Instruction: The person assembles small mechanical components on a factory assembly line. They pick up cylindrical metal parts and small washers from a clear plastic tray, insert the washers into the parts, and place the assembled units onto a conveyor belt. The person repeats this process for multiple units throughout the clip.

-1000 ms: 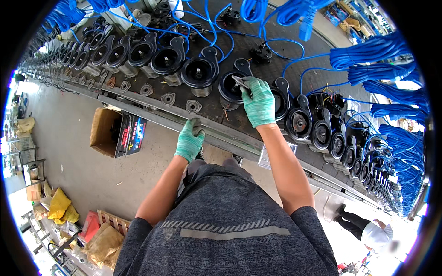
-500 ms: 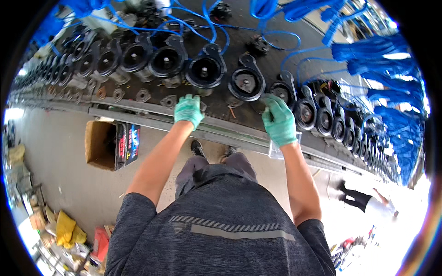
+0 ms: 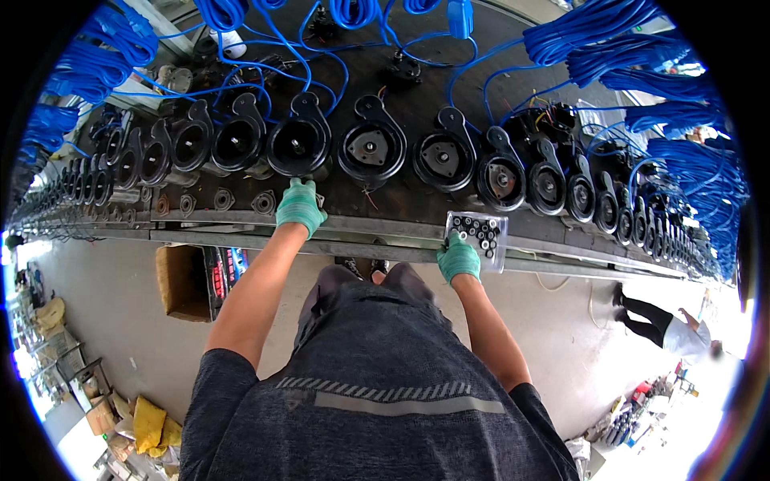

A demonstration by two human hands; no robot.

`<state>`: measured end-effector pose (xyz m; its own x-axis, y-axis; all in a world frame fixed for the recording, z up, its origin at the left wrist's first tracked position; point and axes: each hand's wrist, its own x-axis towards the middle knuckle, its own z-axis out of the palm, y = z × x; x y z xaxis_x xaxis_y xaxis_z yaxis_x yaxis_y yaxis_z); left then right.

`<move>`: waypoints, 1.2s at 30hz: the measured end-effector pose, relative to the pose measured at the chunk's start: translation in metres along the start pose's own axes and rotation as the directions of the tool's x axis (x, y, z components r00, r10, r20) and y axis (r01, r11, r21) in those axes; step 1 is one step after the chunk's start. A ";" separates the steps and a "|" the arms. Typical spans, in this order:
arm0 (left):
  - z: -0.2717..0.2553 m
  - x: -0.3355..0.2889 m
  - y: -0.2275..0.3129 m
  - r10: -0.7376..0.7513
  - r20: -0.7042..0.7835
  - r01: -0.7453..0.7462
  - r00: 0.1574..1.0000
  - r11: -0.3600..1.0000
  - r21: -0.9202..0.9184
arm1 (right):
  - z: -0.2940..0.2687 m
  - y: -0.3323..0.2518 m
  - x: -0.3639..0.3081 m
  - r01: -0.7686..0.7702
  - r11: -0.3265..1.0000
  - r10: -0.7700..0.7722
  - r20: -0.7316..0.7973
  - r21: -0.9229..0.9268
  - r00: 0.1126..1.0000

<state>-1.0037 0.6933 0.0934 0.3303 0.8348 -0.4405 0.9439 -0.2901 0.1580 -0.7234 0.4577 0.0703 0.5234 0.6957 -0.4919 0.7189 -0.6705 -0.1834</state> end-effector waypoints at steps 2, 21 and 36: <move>0.008 0.000 -0.001 -0.003 -0.056 0.001 0.998 0.999 -0.034 | 0.006 -0.009 0.008 0.068 0.994 -0.069 0.015 0.083 0.997; 0.022 -0.072 -0.065 -0.061 0.309 0.261 0.949 -0.394 -0.881 | 0.056 -0.180 0.005 0.453 0.768 -0.505 -0.009 0.453 0.863; 0.009 -0.082 -0.082 0.097 0.318 0.318 0.943 -0.540 -0.779 | 0.033 -0.202 0.011 0.552 0.825 -0.559 -0.041 -0.122 0.828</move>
<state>-1.1084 0.6444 0.1090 0.4043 0.6102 -0.6813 -0.4080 0.7870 0.4628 -0.8784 0.5923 0.0738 0.0501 0.9617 -0.2694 0.9378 -0.1381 -0.3186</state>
